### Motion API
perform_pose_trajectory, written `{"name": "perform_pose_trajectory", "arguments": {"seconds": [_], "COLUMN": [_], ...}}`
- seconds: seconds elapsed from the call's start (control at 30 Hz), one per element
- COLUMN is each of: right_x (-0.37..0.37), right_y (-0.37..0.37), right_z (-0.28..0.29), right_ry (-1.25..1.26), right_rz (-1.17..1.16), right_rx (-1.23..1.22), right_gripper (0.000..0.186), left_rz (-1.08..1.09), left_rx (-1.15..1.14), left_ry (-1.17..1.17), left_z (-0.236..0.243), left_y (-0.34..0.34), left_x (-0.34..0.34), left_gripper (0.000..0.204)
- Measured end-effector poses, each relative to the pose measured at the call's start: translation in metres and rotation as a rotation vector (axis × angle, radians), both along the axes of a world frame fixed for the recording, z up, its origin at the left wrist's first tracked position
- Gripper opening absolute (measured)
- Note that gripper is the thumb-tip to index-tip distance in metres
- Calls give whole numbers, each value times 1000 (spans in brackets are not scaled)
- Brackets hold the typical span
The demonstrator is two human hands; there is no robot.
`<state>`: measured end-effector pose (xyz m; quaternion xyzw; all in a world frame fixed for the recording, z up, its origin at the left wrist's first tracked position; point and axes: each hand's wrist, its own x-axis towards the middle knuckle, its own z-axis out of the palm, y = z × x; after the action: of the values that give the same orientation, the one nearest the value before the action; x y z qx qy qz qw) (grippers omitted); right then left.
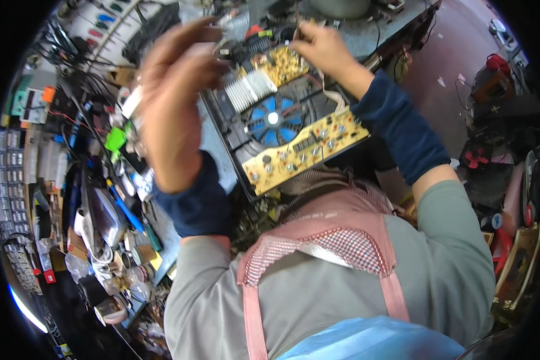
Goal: The person works on an open electronic device, using a screwdriver to adjust components and a soldering iron to work on the circuit board. They manipulate wires and small parts while the device remains on the workbench.
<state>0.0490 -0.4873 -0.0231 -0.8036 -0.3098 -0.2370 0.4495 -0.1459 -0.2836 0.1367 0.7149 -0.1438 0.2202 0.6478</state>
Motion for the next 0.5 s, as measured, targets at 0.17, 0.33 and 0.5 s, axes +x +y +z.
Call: {"name": "perform_pose_trajectory", "arguments": {"seconds": [0.17,0.33,0.5], "right_x": [-16,-24,-41], "right_y": [16,-5,-30], "right_z": [10,54,159], "right_ry": [-55,170,-276], "right_rz": [89,341,287], "right_rx": [39,341,247], "right_gripper": [30,41,28], "left_rz": [-32,75,121], "left_rx": [347,500,739], "left_ry": [99,-113,164], "left_z": [-43,-74,-32], "left_y": [-42,-38,-67], "left_x": [125,173,133], "left_gripper": [25,30,20]}}
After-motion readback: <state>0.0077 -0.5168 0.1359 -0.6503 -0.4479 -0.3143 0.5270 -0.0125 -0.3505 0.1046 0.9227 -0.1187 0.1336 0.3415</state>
